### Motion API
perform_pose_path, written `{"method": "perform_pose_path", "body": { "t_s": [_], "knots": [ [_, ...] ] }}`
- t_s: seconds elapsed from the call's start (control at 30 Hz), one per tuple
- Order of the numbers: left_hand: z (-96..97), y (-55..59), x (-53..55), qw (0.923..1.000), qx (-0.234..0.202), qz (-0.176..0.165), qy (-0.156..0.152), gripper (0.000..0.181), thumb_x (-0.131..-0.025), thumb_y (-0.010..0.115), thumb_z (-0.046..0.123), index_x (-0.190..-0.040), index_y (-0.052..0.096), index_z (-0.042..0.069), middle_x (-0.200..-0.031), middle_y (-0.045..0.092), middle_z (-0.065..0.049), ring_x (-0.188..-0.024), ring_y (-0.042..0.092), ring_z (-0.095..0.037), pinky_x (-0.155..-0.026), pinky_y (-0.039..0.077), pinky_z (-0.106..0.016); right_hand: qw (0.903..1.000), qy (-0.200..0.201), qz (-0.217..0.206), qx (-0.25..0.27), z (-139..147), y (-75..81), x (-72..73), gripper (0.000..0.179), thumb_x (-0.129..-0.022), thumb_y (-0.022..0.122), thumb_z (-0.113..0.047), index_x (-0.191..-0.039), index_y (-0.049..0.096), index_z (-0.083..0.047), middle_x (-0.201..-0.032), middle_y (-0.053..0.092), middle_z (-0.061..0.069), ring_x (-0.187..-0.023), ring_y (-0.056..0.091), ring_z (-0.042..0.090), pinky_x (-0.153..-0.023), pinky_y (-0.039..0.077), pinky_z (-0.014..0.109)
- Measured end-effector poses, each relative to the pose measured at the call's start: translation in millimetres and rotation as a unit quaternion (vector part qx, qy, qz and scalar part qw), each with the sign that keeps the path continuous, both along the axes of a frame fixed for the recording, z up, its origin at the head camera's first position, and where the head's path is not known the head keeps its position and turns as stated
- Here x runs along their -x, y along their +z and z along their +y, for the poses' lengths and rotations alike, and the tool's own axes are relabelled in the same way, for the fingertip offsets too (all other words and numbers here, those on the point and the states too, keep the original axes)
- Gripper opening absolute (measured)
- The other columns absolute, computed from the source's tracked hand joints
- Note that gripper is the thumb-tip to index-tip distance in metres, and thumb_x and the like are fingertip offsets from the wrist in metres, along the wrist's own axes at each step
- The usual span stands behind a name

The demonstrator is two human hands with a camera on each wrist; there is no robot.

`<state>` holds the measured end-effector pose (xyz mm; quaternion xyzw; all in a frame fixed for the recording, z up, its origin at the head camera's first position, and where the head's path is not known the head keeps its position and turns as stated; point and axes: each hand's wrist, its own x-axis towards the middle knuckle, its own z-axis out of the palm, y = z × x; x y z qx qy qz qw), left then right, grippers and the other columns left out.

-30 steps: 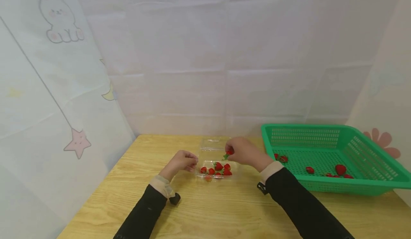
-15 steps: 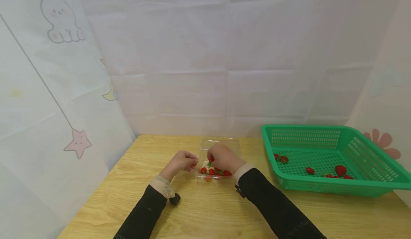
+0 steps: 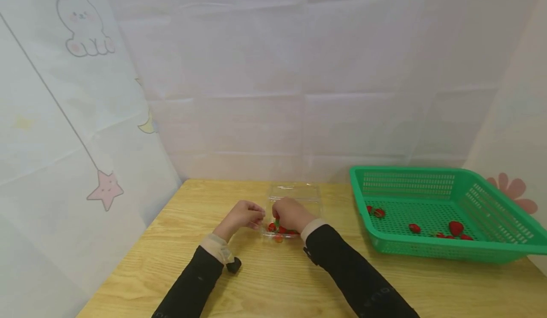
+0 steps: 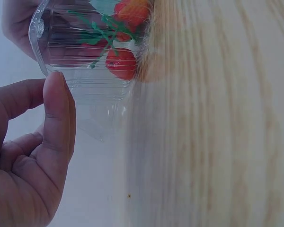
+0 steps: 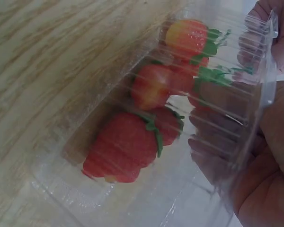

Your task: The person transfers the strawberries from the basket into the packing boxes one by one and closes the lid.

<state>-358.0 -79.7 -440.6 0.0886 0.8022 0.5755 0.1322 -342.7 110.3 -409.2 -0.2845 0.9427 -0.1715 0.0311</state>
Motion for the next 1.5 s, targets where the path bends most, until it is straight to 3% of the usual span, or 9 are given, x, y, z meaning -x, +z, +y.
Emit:
{"method": "perform_pose_path", "body": {
  "t_s": [0.23, 0.53, 0.9, 1.13, 1.33, 1.5],
  "knots": [
    [0.0, 1.4, -1.5, 1.0000, -0.002, -0.001, 0.000, 0.018, -0.094, 0.065, 0.007, -0.104, 0.068, -0.008, -0.085, 0.068, -0.017, -0.065, 0.065, -0.016, -0.059, 0.059, -0.030, 0.9998, 0.007, -0.007, -0.015, -2.3, -5.1, 2.0, 0.025, -0.082, 0.063, 0.017, -0.095, 0.074, -0.002, -0.092, 0.069, 0.008, -0.089, 0.065, 0.025, -0.077, 0.056, 0.038],
    [-0.1, 2.2, -2.3, 1.0000, -0.002, -0.004, 0.001, 0.018, -0.094, 0.066, 0.007, -0.103, 0.069, -0.008, -0.087, 0.068, -0.019, -0.065, 0.065, -0.016, -0.060, 0.059, -0.031, 0.9992, 0.011, -0.005, -0.038, -6.0, -7.4, 3.2, 0.024, -0.083, 0.062, 0.014, -0.093, 0.076, -0.002, -0.095, 0.071, 0.009, -0.093, 0.066, 0.027, -0.081, 0.056, 0.039],
    [0.0, 4.5, -5.0, 1.0000, 0.001, -0.004, 0.001, 0.015, -0.093, 0.066, 0.006, -0.101, 0.069, -0.007, -0.079, 0.068, -0.012, -0.063, 0.064, -0.016, -0.059, 0.059, -0.031, 0.9964, 0.000, -0.023, -0.081, -12.5, -7.2, 2.0, 0.025, -0.086, 0.061, 0.012, -0.096, 0.076, -0.005, -0.098, 0.071, 0.008, -0.096, 0.066, 0.025, -0.084, 0.055, 0.039],
    [0.8, 5.9, -6.6, 1.0000, 0.001, -0.003, 0.002, 0.016, -0.093, 0.065, 0.006, -0.102, 0.069, -0.007, -0.078, 0.068, -0.011, -0.063, 0.064, -0.016, -0.059, 0.059, -0.031, 0.9945, 0.006, -0.020, -0.103, -13.9, -4.8, 0.3, 0.024, -0.085, 0.061, 0.012, -0.088, 0.075, -0.007, -0.085, 0.069, 0.003, -0.079, 0.063, 0.019, -0.075, 0.055, 0.036],
    [0.4, 5.4, -6.1, 1.0000, 0.002, -0.005, 0.005, 0.015, -0.094, 0.065, 0.007, -0.101, 0.068, -0.006, -0.080, 0.068, -0.013, -0.063, 0.064, -0.016, -0.060, 0.059, -0.032, 0.9939, 0.010, -0.019, -0.108, -10.0, -0.4, -0.6, 0.027, -0.088, 0.060, 0.009, -0.107, 0.073, -0.004, -0.107, 0.069, 0.009, -0.103, 0.064, 0.026, -0.088, 0.053, 0.038],
    [0.5, 4.4, -4.7, 1.0000, -0.001, -0.002, 0.001, 0.017, -0.095, 0.064, 0.008, -0.102, 0.068, -0.007, -0.081, 0.068, -0.015, -0.063, 0.064, -0.016, -0.060, 0.059, -0.032, 0.9957, 0.013, -0.027, -0.088, -0.2, 11.8, -3.1, 0.028, -0.090, 0.064, 0.003, -0.116, 0.069, -0.003, -0.114, 0.067, 0.010, -0.106, 0.062, 0.028, -0.089, 0.052, 0.040]
  ]
}}
